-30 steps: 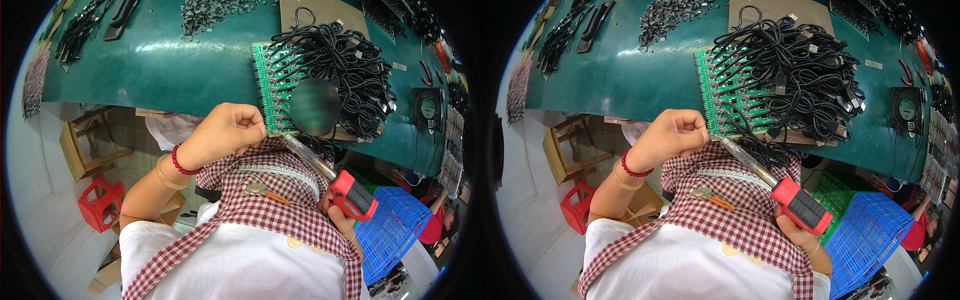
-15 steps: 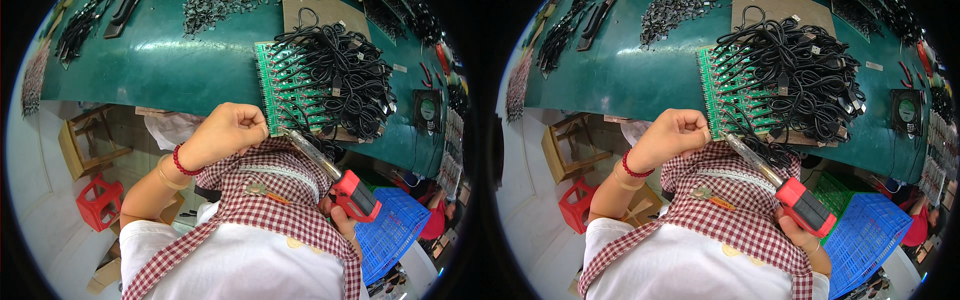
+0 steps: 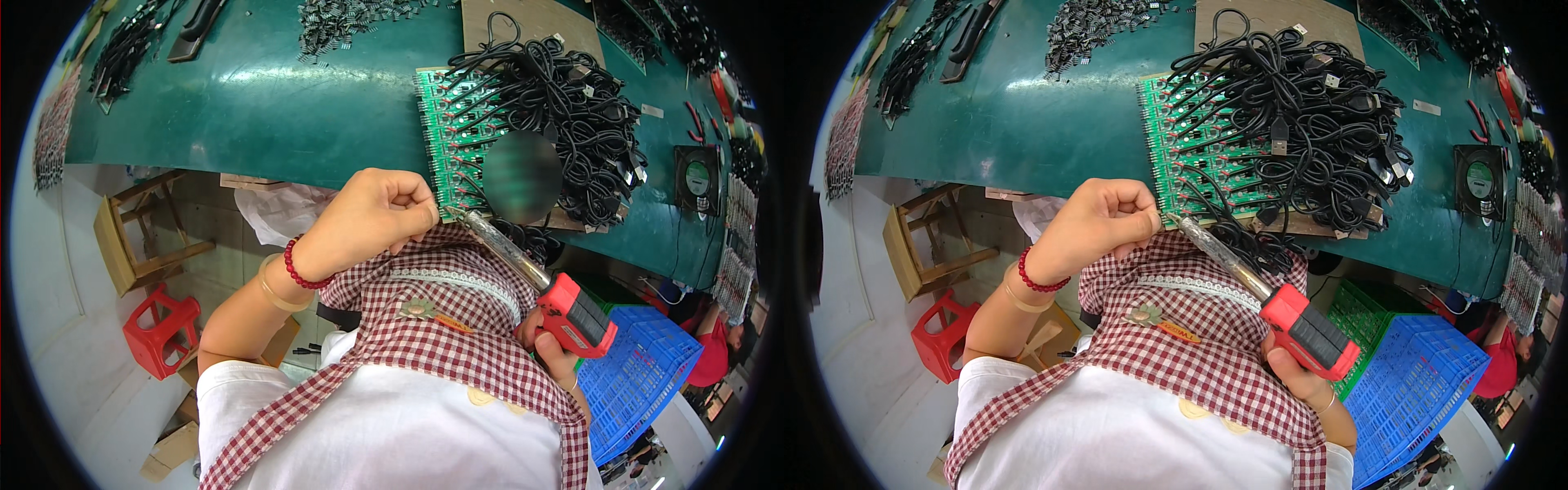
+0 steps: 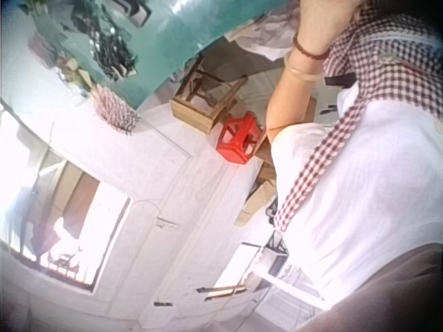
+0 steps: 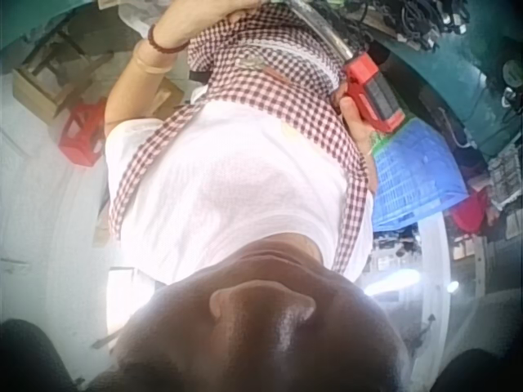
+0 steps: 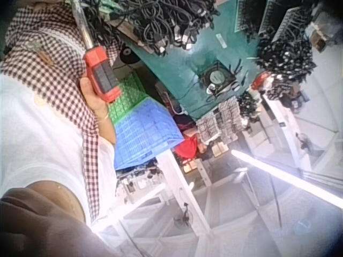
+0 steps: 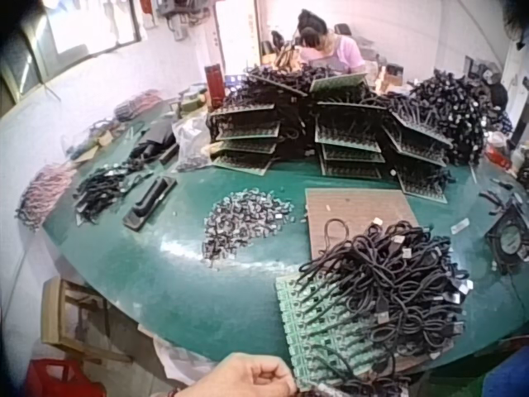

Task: The person solders electronic components onto circuit boards using a soldering iron, setting finished boards aside and retrieving new ones to solder.

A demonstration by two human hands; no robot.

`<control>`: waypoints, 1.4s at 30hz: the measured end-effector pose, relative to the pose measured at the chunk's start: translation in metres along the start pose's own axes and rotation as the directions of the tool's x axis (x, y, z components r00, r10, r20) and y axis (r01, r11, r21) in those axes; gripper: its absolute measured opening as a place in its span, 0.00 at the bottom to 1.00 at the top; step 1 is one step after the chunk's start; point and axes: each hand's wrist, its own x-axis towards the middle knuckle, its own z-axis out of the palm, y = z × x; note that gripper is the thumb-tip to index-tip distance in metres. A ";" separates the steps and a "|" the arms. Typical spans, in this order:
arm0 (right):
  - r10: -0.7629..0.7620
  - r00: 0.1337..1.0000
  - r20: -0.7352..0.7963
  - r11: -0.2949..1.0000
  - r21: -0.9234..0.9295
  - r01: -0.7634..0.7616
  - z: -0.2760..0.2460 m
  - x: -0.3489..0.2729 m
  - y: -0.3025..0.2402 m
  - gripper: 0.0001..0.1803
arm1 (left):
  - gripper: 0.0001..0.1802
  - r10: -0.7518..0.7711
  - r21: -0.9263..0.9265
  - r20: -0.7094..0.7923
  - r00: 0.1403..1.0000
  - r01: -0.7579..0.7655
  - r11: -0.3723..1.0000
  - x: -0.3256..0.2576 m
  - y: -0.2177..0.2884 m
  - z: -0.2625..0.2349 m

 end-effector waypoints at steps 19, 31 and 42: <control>-0.136 0.990 -0.028 0.984 0.117 0.138 0.004 -0.009 0.010 0.12 | 0.05 0.009 -0.004 -0.010 1.000 -0.009 1.000 0.000 0.001 0.001; -0.129 0.991 -0.020 0.985 0.114 0.130 0.005 -0.009 0.005 0.14 | 0.04 -0.004 0.002 -0.024 1.000 0.004 1.000 0.000 0.001 0.002; -0.105 0.992 0.065 0.994 0.004 0.105 -0.006 -0.010 0.017 0.11 | 0.04 0.000 0.006 -0.029 1.000 0.000 1.000 0.001 -0.001 0.002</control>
